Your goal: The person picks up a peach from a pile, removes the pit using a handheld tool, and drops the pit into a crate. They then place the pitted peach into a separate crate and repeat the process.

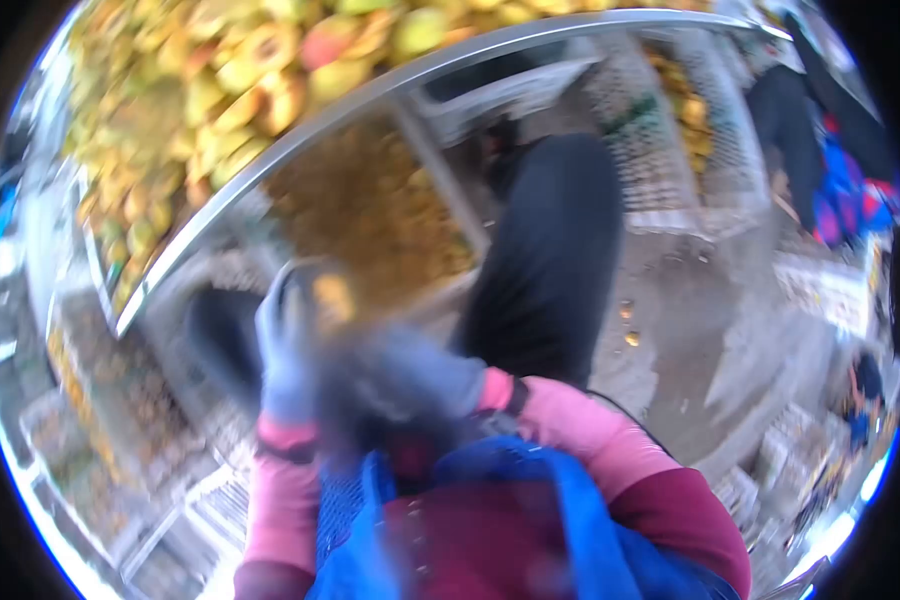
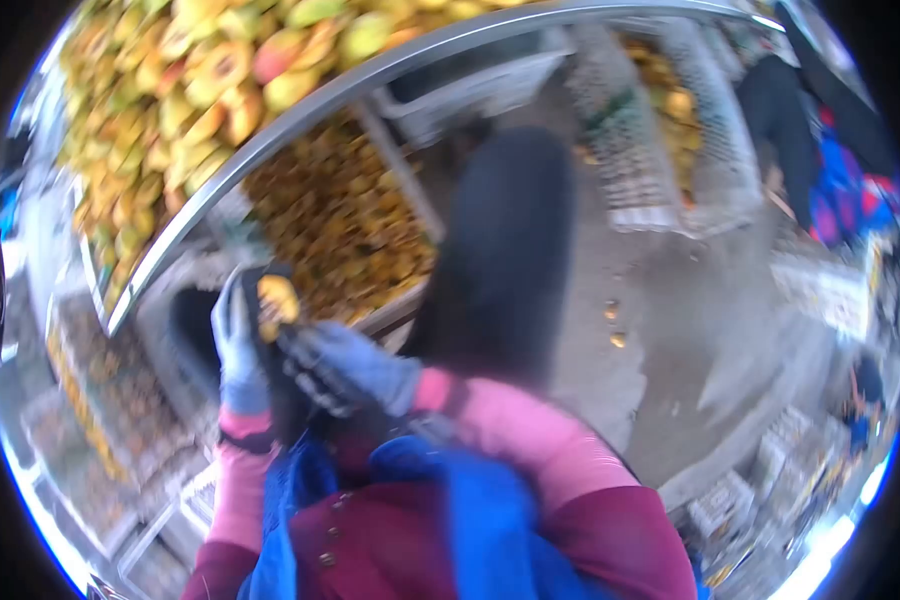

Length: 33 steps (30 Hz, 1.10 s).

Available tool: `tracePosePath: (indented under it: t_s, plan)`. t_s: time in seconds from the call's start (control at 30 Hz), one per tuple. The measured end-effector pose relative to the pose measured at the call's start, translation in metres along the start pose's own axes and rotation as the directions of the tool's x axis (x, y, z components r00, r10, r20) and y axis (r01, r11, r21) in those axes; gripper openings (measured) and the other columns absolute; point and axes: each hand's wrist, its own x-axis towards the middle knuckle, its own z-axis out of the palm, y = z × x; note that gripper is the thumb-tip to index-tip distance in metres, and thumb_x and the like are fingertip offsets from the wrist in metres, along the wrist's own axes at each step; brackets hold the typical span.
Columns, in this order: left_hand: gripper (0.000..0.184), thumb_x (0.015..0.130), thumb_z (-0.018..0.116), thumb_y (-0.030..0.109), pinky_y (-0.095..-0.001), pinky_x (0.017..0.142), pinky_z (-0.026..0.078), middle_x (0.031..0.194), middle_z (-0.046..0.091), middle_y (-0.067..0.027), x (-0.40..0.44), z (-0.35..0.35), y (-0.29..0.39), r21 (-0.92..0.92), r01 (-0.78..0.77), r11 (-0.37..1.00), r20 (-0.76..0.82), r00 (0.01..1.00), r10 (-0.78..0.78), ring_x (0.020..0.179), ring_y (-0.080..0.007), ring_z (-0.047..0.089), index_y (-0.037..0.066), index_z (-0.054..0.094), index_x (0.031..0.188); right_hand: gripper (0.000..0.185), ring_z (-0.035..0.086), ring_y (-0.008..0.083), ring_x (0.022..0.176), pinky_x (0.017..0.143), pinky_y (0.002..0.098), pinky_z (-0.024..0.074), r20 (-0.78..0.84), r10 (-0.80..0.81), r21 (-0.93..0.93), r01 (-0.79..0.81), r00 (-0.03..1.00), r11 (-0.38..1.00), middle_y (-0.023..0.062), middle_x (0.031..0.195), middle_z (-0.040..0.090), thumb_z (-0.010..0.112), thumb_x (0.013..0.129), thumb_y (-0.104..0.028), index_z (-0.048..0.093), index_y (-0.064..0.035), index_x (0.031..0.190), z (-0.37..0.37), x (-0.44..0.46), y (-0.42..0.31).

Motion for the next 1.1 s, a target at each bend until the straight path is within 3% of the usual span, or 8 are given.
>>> tracePosePath:
  t_s: [0.3, 0.43, 0.67, 0.77, 0.8, 0.9, 0.97, 1.1]
  plan:
    - [0.035, 0.096, 0.044, 0.03, -0.0268, 0.066, 0.046, 0.092, 0.058, -0.0119, 0.004, 0.0, -0.031, -0.066, -0.214, 0.975, 0.12, 0.968, 0.221, 0.076, -0.0151, 0.056, -0.002, 0.057, 0.103, 0.043, 0.034, 0.008, 0.039, 0.033, 0.0228, 0.0288, 0.638, -0.13, 0.733, -0.546, 0.759, 0.407, -0.0013, 0.061, 0.04, 0.038, 0.094, -0.052, 0.052, -0.0111, 0.095, 0.002, 0.009, 0.01]
    - [0.037, 0.095, 0.044, 0.034, -0.0273, 0.073, 0.047, 0.086, 0.062, -0.0072, -0.005, 0.011, -0.025, -0.696, 0.196, 0.691, -0.029, 0.954, -0.3, 0.078, -0.0153, 0.059, 0.001, 0.059, 0.102, 0.045, 0.036, 0.0089, 0.041, 0.034, 0.0237, 0.0315, 0.638, -0.22, 0.74, -0.511, 0.738, 0.437, -0.0001, 0.062, 0.044, 0.035, 0.095, -0.052, 0.052, -0.01, 0.097, 0.003, 0.016, 0.008]
    - [0.032, 0.093, 0.048, 0.029, -0.0332, 0.078, 0.049, 0.091, 0.061, -0.0078, -0.019, -0.11, -0.011, 0.166, -0.078, 0.983, -0.626, 0.762, 0.166, 0.087, -0.0198, 0.06, 0.002, 0.059, 0.107, 0.042, 0.033, 0.0069, 0.043, 0.035, 0.0226, 0.0265, 0.387, 0.235, 0.74, -0.453, 0.891, 0.497, -0.0038, 0.061, 0.041, 0.044, 0.091, -0.055, 0.052, -0.0145, 0.08, -0.021, 0.027, 0.022]
    - [0.03, 0.09, 0.054, 0.025, -0.0336, 0.078, 0.048, 0.097, 0.061, -0.0096, -0.017, -0.192, -0.023, 0.845, 0.445, 0.297, -0.52, 0.812, 0.265, 0.092, -0.021, 0.06, 0.001, 0.059, 0.107, 0.042, 0.031, 0.0064, 0.042, 0.035, 0.0212, 0.0242, 0.298, 0.278, 0.628, -0.407, 0.913, 0.664, -0.0047, 0.057, 0.036, 0.045, 0.09, -0.055, 0.051, -0.0142, 0.08, -0.02, 0.03, 0.011]
    - [0.034, 0.084, 0.064, 0.028, -0.0302, 0.074, 0.049, 0.095, 0.062, -0.0111, -0.012, -0.197, -0.022, 0.852, 0.5, 0.153, -0.523, 0.814, 0.252, 0.084, -0.02, 0.062, 0.004, 0.06, 0.108, 0.043, 0.03, 0.0068, 0.04, 0.035, 0.0206, 0.0223, 0.24, 0.296, 0.631, -0.38, 0.925, 0.677, -0.0059, 0.053, 0.031, 0.046, 0.089, -0.056, 0.048, -0.0152, 0.077, -0.017, 0.033, 0.007]
    - [0.025, 0.082, 0.066, 0.023, -0.0301, 0.071, 0.048, 0.088, 0.063, -0.011, 0.02, -0.146, 0.013, 0.681, 0.076, 0.729, -0.557, 0.701, 0.446, 0.077, -0.021, 0.063, 0.004, 0.065, 0.096, 0.043, 0.029, 0.0071, 0.04, 0.035, 0.0215, 0.0221, 0.158, 0.355, 0.641, -0.369, 0.921, 0.673, -0.0068, 0.052, 0.029, 0.046, 0.088, -0.058, 0.047, -0.0167, 0.077, -0.018, 0.045, 0.01]
    - [0.02, 0.08, 0.067, 0.022, -0.0305, 0.069, 0.048, 0.085, 0.064, -0.008, 0.062, -0.123, 0.025, 0.662, 0.061, 0.747, -0.531, 0.742, 0.409, 0.075, -0.0206, 0.063, 0.006, 0.067, 0.091, 0.042, 0.029, 0.0071, 0.04, 0.035, 0.0222, 0.0225, 0.093, 0.375, 0.611, -0.35, 0.922, 0.71, -0.0071, 0.053, 0.03, 0.047, 0.088, -0.058, 0.048, -0.0173, 0.077, -0.018, 0.05, 0.015]
    - [0.059, 0.074, 0.066, 0.035, -0.0391, 0.085, 0.046, 0.114, 0.059, -0.0124, 0.166, -0.131, -0.009, 0.951, -0.007, 0.308, -0.098, 0.941, 0.325, 0.103, -0.031, 0.057, 0.013, 0.05, 0.126, 0.043, 0.032, 0.0067, 0.041, 0.036, 0.023, 0.0251, -0.128, 0.376, 0.524, -0.26, 0.918, 0.811, -0.0068, 0.054, 0.033, 0.046, 0.088, -0.059, 0.049, -0.0177, 0.077, -0.019, 0.049, 0.006]
